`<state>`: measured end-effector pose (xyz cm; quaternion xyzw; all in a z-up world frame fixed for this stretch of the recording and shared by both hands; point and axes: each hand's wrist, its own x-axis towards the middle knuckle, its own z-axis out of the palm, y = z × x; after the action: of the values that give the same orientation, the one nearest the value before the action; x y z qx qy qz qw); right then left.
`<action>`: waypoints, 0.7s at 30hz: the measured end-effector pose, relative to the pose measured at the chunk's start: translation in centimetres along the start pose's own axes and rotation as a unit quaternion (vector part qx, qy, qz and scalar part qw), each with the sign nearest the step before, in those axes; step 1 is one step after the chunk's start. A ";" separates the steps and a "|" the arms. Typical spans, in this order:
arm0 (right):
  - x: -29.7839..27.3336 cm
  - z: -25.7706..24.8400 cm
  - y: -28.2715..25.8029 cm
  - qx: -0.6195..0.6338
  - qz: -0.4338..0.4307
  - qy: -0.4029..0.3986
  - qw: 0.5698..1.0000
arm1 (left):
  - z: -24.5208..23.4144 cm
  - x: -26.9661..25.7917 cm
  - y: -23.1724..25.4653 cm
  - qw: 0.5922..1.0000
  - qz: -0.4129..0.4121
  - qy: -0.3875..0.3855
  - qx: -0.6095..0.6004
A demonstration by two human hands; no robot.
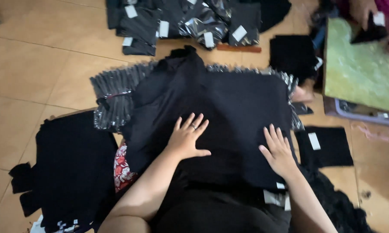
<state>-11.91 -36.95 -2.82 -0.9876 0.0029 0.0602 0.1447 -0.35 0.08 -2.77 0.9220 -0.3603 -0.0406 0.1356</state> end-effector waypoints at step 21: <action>16.8 -3.7 8.9 0.073 -0.037 0.073 0.994 | 2.6 8.2 -16.5 0.926 -0.239 0.248 0.154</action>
<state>5.02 -46.36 -3.82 -0.9757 -0.0186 -0.0180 0.2178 16.04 5.57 -9.71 0.9709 -0.0862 0.2143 0.0638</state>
